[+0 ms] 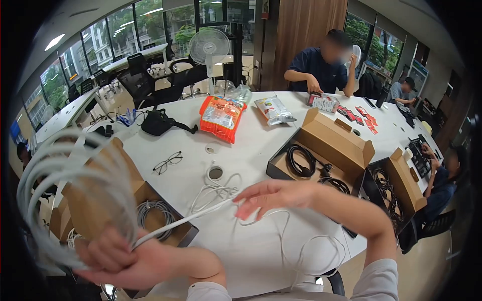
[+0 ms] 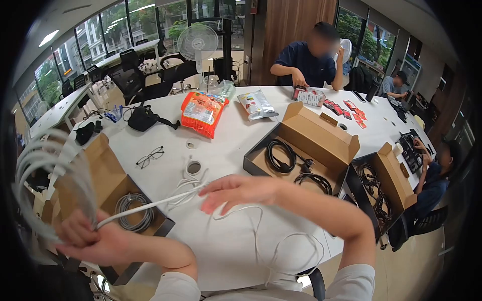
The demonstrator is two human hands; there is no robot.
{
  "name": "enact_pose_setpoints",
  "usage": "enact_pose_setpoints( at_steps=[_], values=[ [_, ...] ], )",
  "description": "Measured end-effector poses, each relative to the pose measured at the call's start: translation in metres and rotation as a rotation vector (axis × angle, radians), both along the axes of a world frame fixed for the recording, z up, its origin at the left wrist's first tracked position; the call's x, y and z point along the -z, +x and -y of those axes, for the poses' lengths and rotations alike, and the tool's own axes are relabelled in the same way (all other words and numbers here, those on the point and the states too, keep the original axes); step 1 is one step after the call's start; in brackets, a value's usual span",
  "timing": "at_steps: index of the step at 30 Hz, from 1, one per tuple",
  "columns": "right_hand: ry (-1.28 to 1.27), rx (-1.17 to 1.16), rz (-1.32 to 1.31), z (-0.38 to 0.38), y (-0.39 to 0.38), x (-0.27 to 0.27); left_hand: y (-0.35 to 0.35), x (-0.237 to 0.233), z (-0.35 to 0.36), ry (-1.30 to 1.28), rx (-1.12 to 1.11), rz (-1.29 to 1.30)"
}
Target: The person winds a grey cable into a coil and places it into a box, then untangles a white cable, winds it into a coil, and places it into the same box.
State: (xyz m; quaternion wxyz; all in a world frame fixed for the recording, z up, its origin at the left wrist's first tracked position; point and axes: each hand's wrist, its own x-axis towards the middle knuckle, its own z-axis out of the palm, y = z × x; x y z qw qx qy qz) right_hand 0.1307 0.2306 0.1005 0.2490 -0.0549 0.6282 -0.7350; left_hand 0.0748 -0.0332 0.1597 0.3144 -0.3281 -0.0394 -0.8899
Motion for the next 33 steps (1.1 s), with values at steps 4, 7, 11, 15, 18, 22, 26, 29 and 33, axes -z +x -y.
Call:
enact_pose_setpoints(
  at_steps=[4,7,11,15,18,22,26,29,33],
  values=[
    [-0.588,0.329,-0.031,0.026,-0.014,-0.009,-0.011,-0.004,-0.031,-0.159,0.133,-0.012],
    [-0.68,0.537,-0.182,0.013,-0.032,-0.031,-0.015,-0.005,-0.045,-0.186,0.221,0.149],
    [-0.384,0.779,-0.321,0.017,-0.043,-0.066,-0.019,-0.008,-0.059,-0.236,0.548,0.216],
    [-0.019,0.768,-0.629,0.002,-0.045,-0.087,-0.027,-0.003,-0.067,-0.289,0.836,0.184],
    [0.197,0.809,-0.784,0.003,-0.036,-0.103,-0.031,-0.003,-0.07,-0.378,1.032,0.245],
    [0.305,0.747,-0.918,-0.005,-0.028,-0.111,-0.042,-0.002,-0.084,-0.575,1.233,0.302],
    [0.069,0.546,-0.852,-0.002,-0.014,-0.118,-0.054,0.005,-0.104,-0.748,1.284,0.303],
    [0.017,0.428,-0.695,-0.003,0.0,-0.119,-0.06,0.008,-0.108,-0.864,1.209,0.302],
    [0.315,0.482,-0.694,-0.001,0.01,-0.118,-0.055,0.008,-0.112,-0.924,1.097,0.313]
  ],
)
